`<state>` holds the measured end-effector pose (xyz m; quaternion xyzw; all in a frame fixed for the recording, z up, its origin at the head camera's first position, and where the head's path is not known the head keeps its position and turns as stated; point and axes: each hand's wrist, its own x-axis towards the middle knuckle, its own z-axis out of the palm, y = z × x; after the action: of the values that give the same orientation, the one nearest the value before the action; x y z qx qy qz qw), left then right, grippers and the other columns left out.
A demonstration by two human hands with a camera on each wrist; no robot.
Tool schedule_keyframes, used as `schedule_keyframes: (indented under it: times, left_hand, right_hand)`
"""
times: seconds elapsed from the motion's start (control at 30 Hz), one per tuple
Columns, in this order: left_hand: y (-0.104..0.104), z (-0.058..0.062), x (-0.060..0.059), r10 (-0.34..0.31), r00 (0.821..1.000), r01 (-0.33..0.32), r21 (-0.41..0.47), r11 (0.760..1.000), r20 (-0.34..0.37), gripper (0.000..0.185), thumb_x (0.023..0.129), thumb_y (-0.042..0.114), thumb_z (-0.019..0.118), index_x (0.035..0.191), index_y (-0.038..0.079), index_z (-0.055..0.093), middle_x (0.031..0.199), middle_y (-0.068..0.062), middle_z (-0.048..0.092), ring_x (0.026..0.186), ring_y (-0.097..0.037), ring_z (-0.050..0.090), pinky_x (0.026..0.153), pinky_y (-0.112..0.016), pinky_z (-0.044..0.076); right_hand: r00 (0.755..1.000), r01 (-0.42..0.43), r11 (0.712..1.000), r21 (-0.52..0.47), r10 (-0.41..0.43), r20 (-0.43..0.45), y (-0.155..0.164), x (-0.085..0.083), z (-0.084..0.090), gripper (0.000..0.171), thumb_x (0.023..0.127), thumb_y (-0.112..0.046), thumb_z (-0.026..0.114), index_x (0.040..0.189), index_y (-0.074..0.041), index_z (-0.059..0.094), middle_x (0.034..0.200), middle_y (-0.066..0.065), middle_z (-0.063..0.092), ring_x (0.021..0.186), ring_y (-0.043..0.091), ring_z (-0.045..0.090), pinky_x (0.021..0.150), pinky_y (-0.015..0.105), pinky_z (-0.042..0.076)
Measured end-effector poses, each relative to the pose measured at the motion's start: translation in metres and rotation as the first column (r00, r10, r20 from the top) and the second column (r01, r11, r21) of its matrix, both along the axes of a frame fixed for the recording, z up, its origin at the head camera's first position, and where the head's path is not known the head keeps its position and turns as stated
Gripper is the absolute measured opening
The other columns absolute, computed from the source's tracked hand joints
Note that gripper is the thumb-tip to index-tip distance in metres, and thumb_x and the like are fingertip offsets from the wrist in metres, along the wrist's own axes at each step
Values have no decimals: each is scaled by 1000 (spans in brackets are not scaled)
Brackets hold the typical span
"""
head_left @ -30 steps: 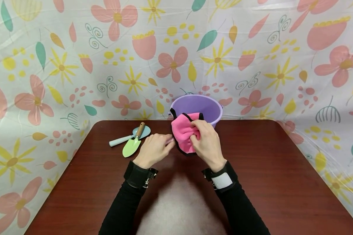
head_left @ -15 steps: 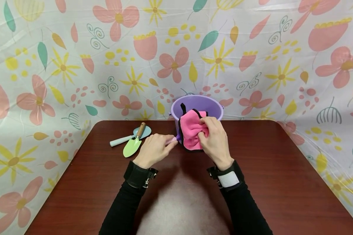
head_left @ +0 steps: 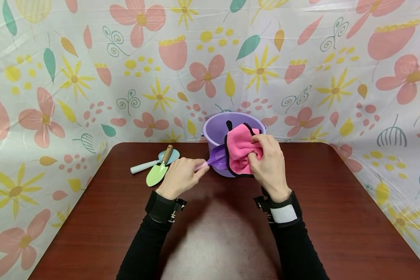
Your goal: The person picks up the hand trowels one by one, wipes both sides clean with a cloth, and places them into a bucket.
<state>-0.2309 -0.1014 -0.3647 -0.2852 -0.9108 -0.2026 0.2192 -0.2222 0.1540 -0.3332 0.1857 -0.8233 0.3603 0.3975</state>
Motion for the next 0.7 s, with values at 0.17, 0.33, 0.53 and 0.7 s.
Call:
schedule_keyframes:
  times: [0.17,0.33,0.53,0.7]
  left_hand:
    - [-1,-1,-1,5,1000,-5,2,1000,-14,42,97,32,60,64,22,37,59,11,21,52,-7,29,48,-28,25]
    - [1,0,-1,22,999,-22,11,1000,-35,40,97,34,61,65,22,40,58,11,25,51,-8,34,46,-28,27]
    - [4,0,1,49,997,-47,40,998,-56,35,96,33,62,67,22,45,56,8,34,49,-10,39,46,-29,29]
    - [8,1,3,93,992,-89,49,995,-81,20,93,25,64,75,17,64,56,5,45,50,-12,44,46,-30,33]
  right_hand:
    - [999,40,999,28,-41,19,-1,9,6,37,76,0,57,107,-13,71,115,8,60,100,32,52,72,48,44]
    - [999,35,996,85,-37,22,-9,16,9,38,77,-1,57,106,-17,75,118,3,61,97,27,51,60,50,46]
    - [1000,7,987,162,-9,11,-24,21,7,37,76,1,58,101,-20,76,116,0,61,91,24,48,49,47,45]
    - [1000,-24,975,222,23,9,-36,23,2,35,77,2,60,101,-18,75,114,1,61,95,26,50,48,47,48]
